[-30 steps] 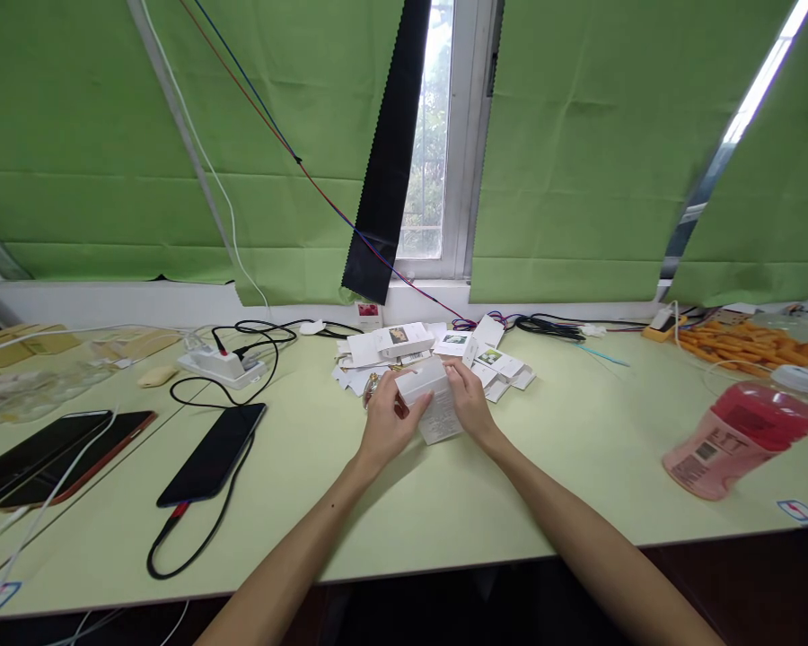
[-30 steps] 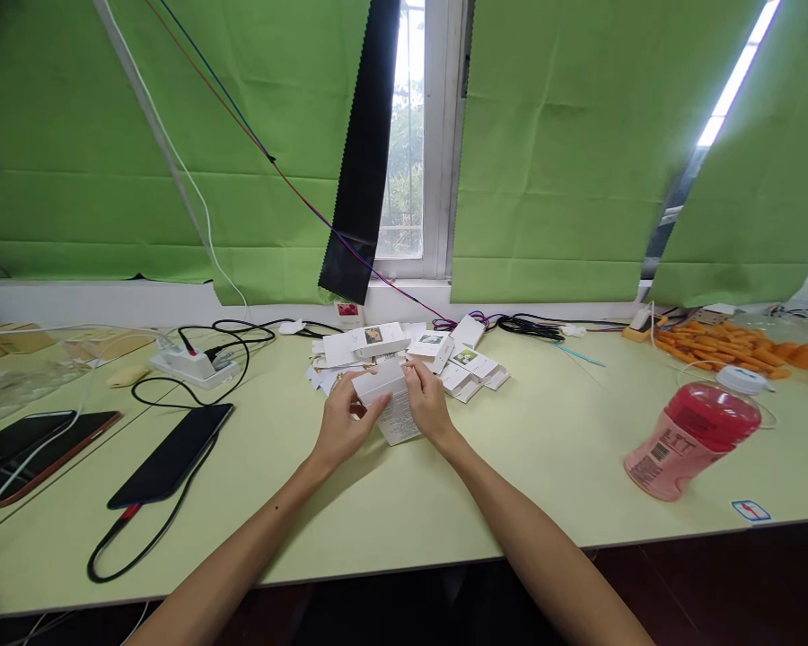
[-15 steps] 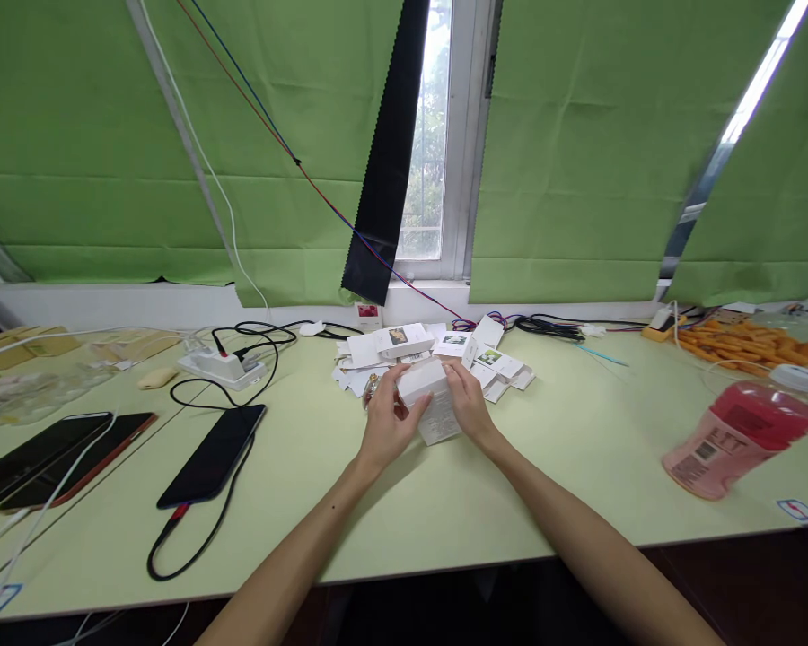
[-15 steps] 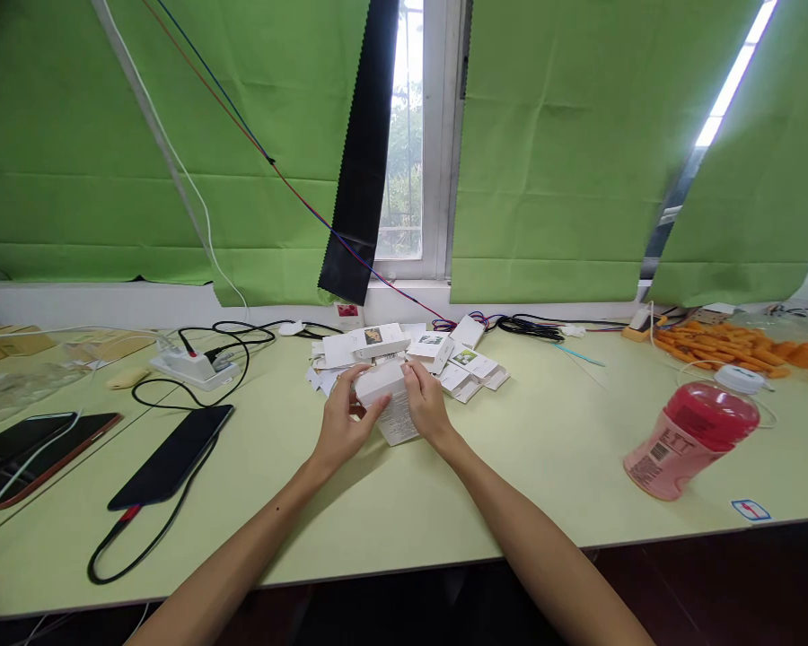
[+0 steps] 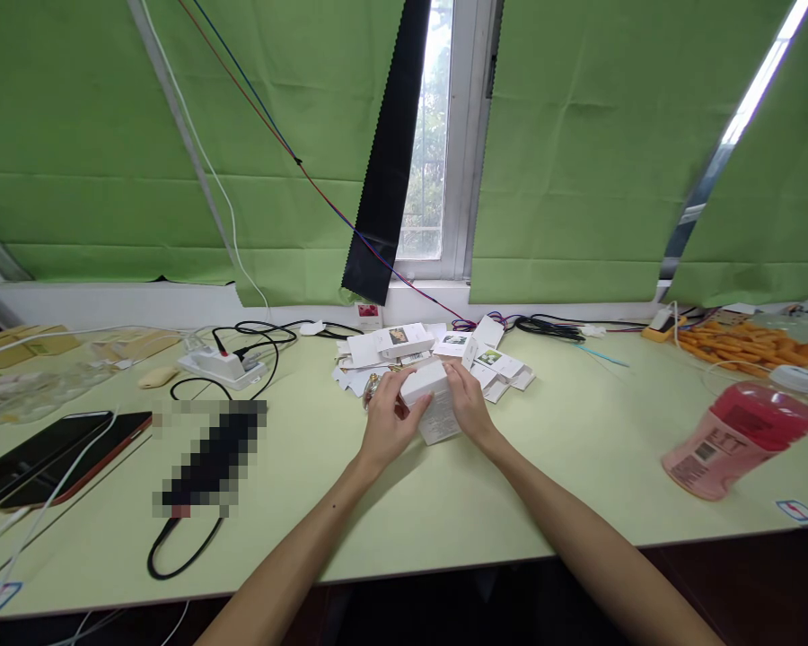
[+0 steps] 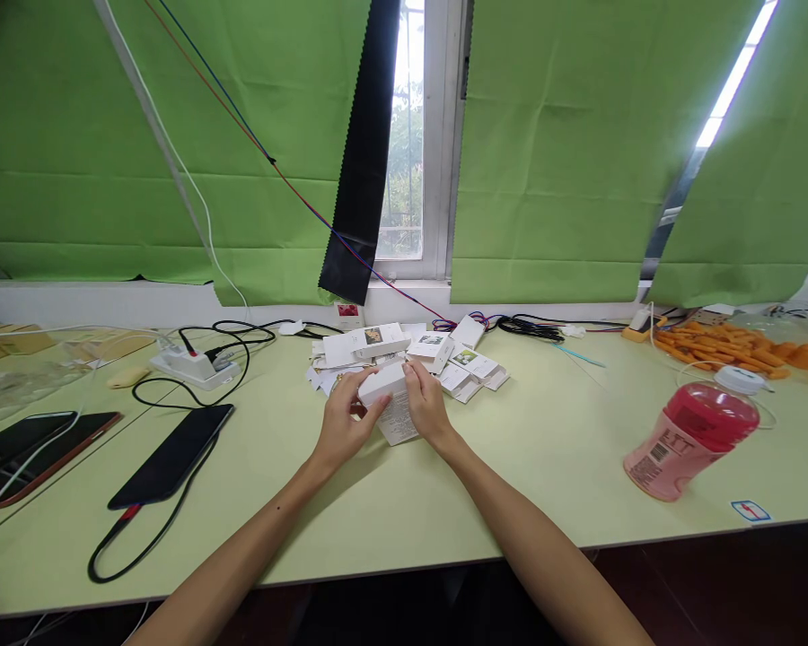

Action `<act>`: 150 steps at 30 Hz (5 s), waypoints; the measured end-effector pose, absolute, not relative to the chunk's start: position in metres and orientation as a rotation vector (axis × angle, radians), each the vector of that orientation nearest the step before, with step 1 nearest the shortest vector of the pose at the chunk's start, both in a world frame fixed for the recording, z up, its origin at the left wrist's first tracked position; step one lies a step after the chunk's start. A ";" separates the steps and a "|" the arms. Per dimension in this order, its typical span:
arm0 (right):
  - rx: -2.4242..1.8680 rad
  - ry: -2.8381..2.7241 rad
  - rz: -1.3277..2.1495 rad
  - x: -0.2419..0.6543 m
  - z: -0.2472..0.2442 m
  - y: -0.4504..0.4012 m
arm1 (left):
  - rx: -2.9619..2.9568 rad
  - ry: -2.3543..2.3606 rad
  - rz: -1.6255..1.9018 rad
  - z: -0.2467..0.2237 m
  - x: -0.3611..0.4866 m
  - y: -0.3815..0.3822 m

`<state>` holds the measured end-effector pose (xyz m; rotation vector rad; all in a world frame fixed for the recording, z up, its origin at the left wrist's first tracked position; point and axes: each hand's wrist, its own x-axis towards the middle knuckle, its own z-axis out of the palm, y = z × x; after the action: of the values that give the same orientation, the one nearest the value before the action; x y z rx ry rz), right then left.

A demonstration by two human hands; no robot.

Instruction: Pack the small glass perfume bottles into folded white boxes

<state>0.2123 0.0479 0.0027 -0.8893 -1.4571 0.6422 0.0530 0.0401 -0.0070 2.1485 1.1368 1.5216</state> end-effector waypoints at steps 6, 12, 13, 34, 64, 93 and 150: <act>-0.890 -1.458 0.641 0.212 0.003 0.047 | 2.159 1.140 1.518 -0.006 0.054 0.041; -0.884 -1.459 0.652 0.212 0.002 0.047 | 2.154 1.137 1.517 -0.007 0.054 0.041; -0.887 -1.460 0.651 0.212 0.002 0.047 | 2.153 1.138 1.517 -0.007 0.054 0.041; -0.912 -1.471 0.618 0.212 0.003 0.047 | 2.139 1.146 1.513 -0.005 0.054 0.041; -0.935 -1.488 0.622 0.213 0.002 0.047 | 2.101 1.157 1.482 -0.008 0.053 0.045; -0.939 -1.507 0.608 0.214 0.002 0.047 | 2.117 1.179 1.449 -0.006 0.053 0.045; -0.906 -1.496 0.645 0.214 0.001 0.046 | 2.098 1.182 1.455 -0.006 0.052 0.042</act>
<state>0.2138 0.0457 0.0008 -0.9058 -1.4956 0.6455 0.0523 0.0421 -0.0057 2.0984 1.1818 1.4549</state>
